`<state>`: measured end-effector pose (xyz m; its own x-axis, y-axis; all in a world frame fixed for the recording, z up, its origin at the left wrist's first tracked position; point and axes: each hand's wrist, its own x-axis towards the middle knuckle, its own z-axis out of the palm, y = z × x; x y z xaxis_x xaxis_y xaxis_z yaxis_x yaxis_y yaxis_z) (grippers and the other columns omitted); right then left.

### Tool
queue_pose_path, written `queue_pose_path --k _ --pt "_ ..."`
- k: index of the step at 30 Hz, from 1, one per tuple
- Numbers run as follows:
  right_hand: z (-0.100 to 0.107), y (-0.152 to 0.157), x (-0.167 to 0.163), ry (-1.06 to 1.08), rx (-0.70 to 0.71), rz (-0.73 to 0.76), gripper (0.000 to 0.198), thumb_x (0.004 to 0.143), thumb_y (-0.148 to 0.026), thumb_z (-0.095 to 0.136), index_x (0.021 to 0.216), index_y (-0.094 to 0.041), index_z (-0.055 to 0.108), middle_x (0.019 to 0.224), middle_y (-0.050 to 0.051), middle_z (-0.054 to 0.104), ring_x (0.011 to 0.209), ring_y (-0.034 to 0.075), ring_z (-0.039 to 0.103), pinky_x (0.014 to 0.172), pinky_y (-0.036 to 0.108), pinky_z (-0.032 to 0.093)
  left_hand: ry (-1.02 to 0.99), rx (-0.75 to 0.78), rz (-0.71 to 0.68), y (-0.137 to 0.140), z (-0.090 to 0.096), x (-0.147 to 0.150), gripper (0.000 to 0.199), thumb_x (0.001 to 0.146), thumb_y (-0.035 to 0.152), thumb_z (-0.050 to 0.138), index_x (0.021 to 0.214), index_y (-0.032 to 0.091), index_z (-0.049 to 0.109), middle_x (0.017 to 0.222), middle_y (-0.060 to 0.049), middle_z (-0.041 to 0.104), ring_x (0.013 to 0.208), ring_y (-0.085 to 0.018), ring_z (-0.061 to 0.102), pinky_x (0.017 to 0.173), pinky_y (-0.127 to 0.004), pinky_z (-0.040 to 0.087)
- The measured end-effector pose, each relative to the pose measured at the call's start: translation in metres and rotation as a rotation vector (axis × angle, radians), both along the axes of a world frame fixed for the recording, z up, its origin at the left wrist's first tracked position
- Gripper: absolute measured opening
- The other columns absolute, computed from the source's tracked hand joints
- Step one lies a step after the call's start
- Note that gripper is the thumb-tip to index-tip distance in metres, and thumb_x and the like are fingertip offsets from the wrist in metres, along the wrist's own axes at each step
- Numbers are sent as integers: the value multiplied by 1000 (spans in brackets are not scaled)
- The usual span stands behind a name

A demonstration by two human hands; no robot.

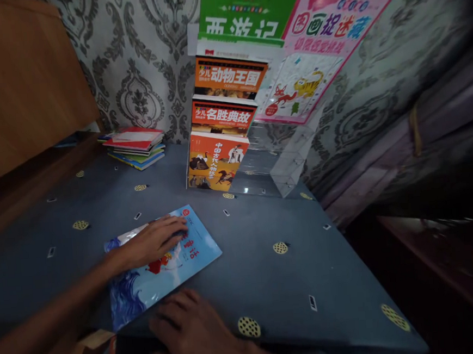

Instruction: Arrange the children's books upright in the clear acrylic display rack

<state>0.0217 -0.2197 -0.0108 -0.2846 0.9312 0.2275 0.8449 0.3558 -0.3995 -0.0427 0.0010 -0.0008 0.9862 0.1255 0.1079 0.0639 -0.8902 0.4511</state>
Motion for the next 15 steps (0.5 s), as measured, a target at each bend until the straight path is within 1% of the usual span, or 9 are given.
queue_pose_path --k 1,2,3,4,6,7,10,12,15 --pt "8 3 6 79 -15 -22 24 98 -37 56 103 -17 69 93 7 76 88 21 68 82 35 56 -7 54 15 -6 -3 -3 37 104 33 39 134 23 59 150 -7 56 140 -22 49 120 -43 35" --pt "16 7 13 168 -8 -70 24 101 -31 50 100 -18 70 88 5 75 82 19 68 80 32 56 -19 107 30 -13 -7 -8 39 105 31 38 138 23 56 152 -8 54 143 -22 46 121 -45 33" --pt "24 12 21 256 23 -138 27 103 -27 45 100 -18 70 87 5 75 82 17 68 81 31 55 -37 157 47 -19 -12 -15 41 104 29 38 142 23 53 154 -8 51 144 -23 44 122 -48 31" --pt "30 19 28 342 80 -202 28 104 -26 43 103 -17 69 92 6 75 87 18 69 85 32 55 -60 201 68 -26 -16 -21 43 104 27 37 145 23 49 156 -10 49 146 -24 42 122 -51 31" --pt "36 36 39 447 131 -236 28 104 -25 42 116 -16 66 111 9 74 107 19 66 98 36 52 -105 268 125 -36 -26 -32 47 102 23 39 148 21 46 155 -12 50 145 -26 44 120 -54 34" --pt "37 46 42 461 125 -229 29 104 -26 43 123 -16 63 121 11 71 118 20 62 105 38 49 -121 294 158 -41 -30 -37 48 100 22 41 148 21 46 152 -13 52 142 -27 47 118 -54 36" --pt "32 76 42 390 -20 -158 41 104 -33 47 140 -14 52 146 15 56 139 23 49 116 43 41 -167 383 248 -50 -42 -43 49 95 18 45 144 20 51 142 -13 61 135 -30 53 115 -54 40" --pt "28 93 39 326 -113 -107 47 105 -38 46 145 -14 47 154 17 49 145 24 42 119 45 38 -192 447 275 -53 -47 -45 50 94 16 44 143 19 53 139 -13 63 136 -31 52 115 -55 40" --pt "20 108 42 286 -171 -62 51 106 -43 42 148 -14 45 158 17 43 149 25 36 122 46 34 -210 497 267 -56 -48 -46 45 98 20 40 141 18 55 135 -13 65 135 -30 53 116 -54 39"
